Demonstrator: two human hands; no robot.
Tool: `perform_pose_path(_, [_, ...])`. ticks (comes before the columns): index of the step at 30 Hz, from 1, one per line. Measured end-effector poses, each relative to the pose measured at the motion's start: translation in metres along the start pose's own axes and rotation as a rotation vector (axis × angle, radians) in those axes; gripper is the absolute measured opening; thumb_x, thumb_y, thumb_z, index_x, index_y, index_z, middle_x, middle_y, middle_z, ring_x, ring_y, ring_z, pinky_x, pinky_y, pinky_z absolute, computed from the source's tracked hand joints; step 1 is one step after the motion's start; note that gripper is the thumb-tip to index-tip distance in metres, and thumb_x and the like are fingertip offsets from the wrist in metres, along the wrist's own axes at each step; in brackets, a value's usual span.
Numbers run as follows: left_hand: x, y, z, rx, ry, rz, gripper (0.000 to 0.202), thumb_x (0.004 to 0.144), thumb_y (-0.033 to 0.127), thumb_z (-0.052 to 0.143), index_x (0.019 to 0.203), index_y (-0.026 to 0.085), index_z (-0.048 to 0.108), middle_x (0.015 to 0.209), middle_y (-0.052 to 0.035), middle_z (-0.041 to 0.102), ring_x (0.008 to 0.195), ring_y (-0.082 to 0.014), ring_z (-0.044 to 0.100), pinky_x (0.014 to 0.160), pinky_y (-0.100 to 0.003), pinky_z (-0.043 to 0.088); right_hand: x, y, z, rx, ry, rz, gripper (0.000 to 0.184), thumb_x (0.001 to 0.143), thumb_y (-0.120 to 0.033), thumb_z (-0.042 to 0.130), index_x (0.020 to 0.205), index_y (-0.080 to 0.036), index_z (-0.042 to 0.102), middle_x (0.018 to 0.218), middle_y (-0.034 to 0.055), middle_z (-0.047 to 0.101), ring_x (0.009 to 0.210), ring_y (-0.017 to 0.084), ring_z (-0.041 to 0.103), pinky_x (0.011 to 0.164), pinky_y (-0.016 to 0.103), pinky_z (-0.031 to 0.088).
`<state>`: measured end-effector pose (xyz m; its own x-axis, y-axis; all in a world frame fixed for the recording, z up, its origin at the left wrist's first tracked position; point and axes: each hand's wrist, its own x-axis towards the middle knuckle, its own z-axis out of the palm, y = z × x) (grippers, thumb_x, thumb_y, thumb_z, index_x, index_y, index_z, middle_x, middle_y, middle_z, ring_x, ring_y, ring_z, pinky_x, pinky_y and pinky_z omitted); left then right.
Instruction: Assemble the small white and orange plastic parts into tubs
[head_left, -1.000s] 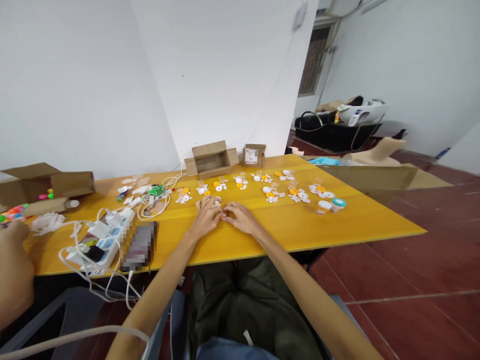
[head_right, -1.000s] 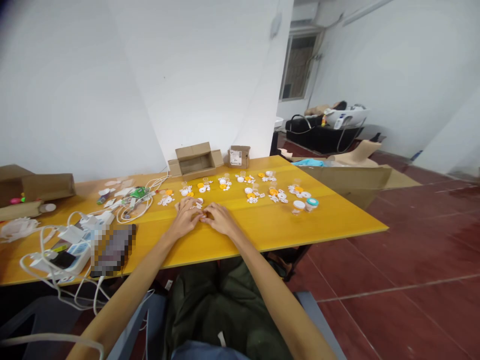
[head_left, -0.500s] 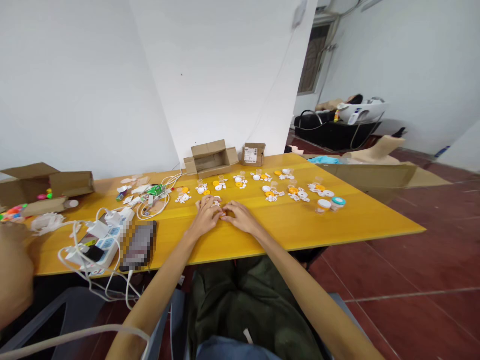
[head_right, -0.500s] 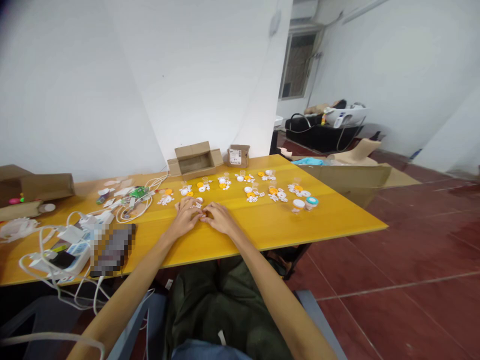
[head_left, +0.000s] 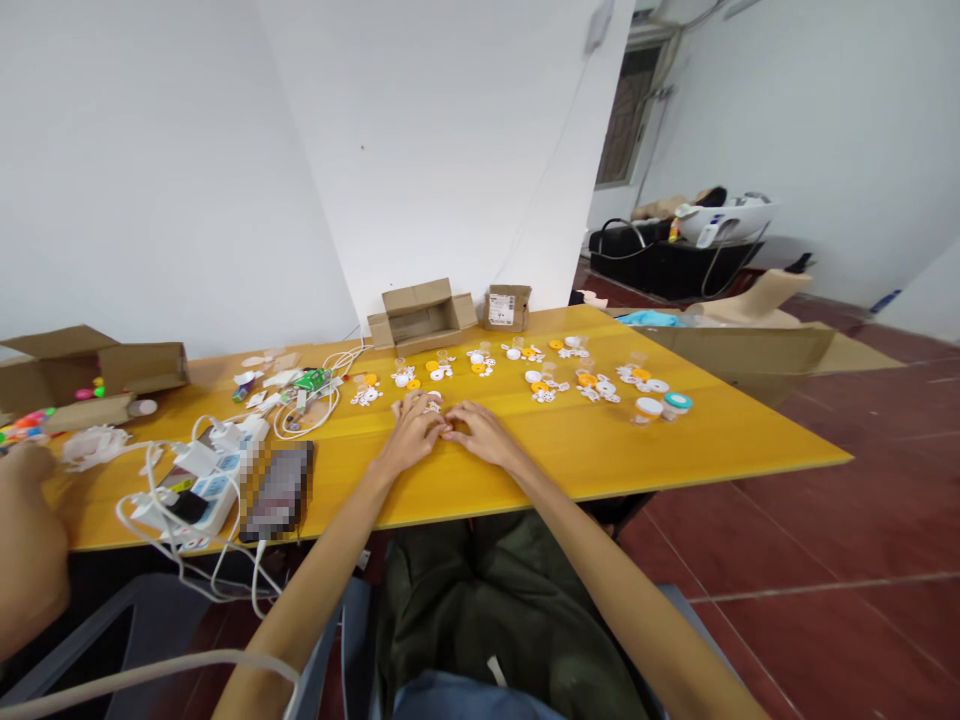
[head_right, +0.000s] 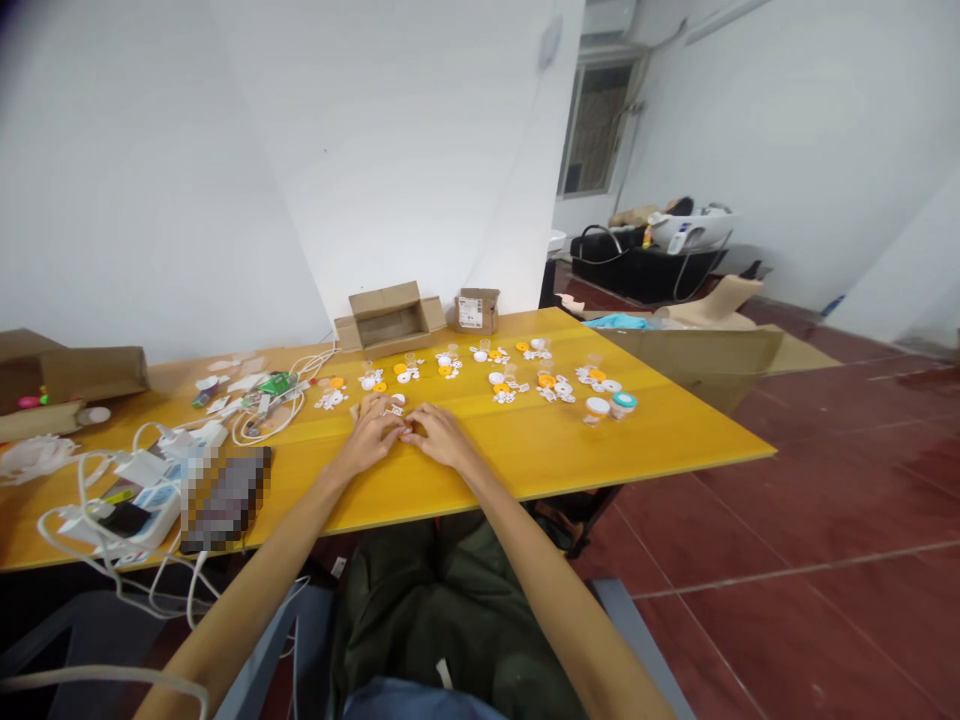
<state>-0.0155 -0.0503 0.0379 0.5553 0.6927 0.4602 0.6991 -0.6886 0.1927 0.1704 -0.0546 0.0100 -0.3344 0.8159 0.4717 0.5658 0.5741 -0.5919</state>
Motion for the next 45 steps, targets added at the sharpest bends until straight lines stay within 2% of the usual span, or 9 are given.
perform_pose_path(8, [0.0, 0.001, -0.001, -0.003, -0.009, -0.008, 0.019, 0.094, 0.024, 0.053, 0.088, 0.024, 0.071, 0.127, -0.0078, 0.063, 0.128, -0.0309, 0.045, 0.101, -0.051, 0.039, 0.0, -0.002, 0.0, -0.02, -0.006, 0.012, 0.011, 0.085, -0.024, 0.074, 0.095, -0.023, 0.071, 0.096, 0.0036, 0.066, 0.093, 0.019, 0.062, 0.086, 0.033, 0.047])
perform_pose_path(21, [-0.005, -0.001, -0.008, -0.007, -0.009, -0.017, 0.028, 0.086, 0.02, 0.051, 0.109, 0.026, 0.066, 0.127, -0.008, 0.062, 0.126, -0.0309, 0.046, 0.101, -0.048, 0.038, 0.001, -0.004, -0.002, 0.015, 0.012, 0.011, 0.013, 0.084, -0.026, 0.074, 0.096, -0.023, 0.072, 0.093, 0.003, 0.067, 0.09, 0.02, 0.063, 0.083, 0.032, 0.047])
perform_pose_path(25, [-0.006, -0.002, -0.007, 0.0, -0.028, 0.003, 0.032, 0.086, 0.023, 0.053, 0.115, 0.026, 0.064, 0.13, -0.0086, 0.06, 0.126, -0.0316, 0.045, 0.101, -0.048, 0.038, 0.001, -0.004, 0.0, 0.073, 0.039, 0.034, 0.017, 0.082, -0.026, 0.075, 0.098, -0.022, 0.071, 0.092, 0.0028, 0.067, 0.088, 0.019, 0.064, 0.082, 0.032, 0.049])
perform_pose_path(29, [-0.007, -0.001, -0.006, 0.005, -0.034, 0.003, 0.033, 0.088, 0.028, 0.055, 0.12, 0.026, 0.061, 0.132, -0.0093, 0.058, 0.126, -0.0314, 0.044, 0.102, -0.048, 0.038, 0.002, 0.002, 0.003, 0.178, 0.102, 0.057, 0.014, 0.084, -0.02, 0.065, 0.097, -0.022, 0.07, 0.095, 0.0027, 0.068, 0.083, 0.017, 0.064, 0.079, 0.03, 0.051])
perform_pose_path(33, [-0.005, 0.0, -0.004, 0.017, -0.038, 0.007, 0.026, 0.091, 0.036, 0.056, 0.114, 0.027, 0.063, 0.132, -0.0086, 0.057, 0.126, -0.0316, 0.043, 0.101, -0.049, 0.038, 0.004, 0.01, 0.006, 0.21, 0.211, 0.087, 0.017, 0.085, -0.016, 0.055, 0.092, -0.022, 0.069, 0.092, 0.0019, 0.069, 0.081, 0.017, 0.064, 0.079, 0.031, 0.052])
perform_pose_path(36, [-0.004, 0.0, -0.002, 0.027, -0.036, 0.007, 0.021, 0.091, 0.039, 0.057, 0.105, 0.027, 0.065, 0.131, -0.0082, 0.057, 0.126, -0.032, 0.042, 0.101, -0.05, 0.038, 0.003, 0.014, 0.006, 0.176, 0.272, 0.132, 0.016, 0.084, -0.016, 0.054, 0.089, -0.023, 0.067, 0.091, 0.0023, 0.068, 0.082, 0.018, 0.064, 0.082, 0.033, 0.053])
perform_pose_path(40, [-0.004, -0.001, -0.001, 0.029, -0.041, 0.006, 0.017, 0.092, 0.037, 0.055, 0.1, 0.025, 0.065, 0.132, -0.0086, 0.056, 0.126, -0.0318, 0.043, 0.099, -0.05, 0.039, 0.002, 0.017, 0.007, 0.088, 0.289, 0.177, 0.018, 0.08, -0.012, 0.057, 0.089, -0.024, 0.066, 0.094, 0.0034, 0.067, 0.091, 0.02, 0.063, 0.089, 0.036, 0.051])
perform_pose_path(45, [-0.005, -0.002, 0.0, 0.029, -0.062, 0.004, 0.019, 0.089, 0.032, 0.056, 0.105, 0.026, 0.064, 0.136, -0.0088, 0.054, 0.128, -0.0323, 0.041, 0.101, -0.052, 0.038, 0.002, 0.018, 0.008, -0.003, 0.296, 0.203, 0.018, 0.08, -0.011, 0.057, 0.089, -0.024, 0.066, 0.096, 0.004, 0.066, 0.099, 0.022, 0.062, 0.092, 0.038, 0.05])
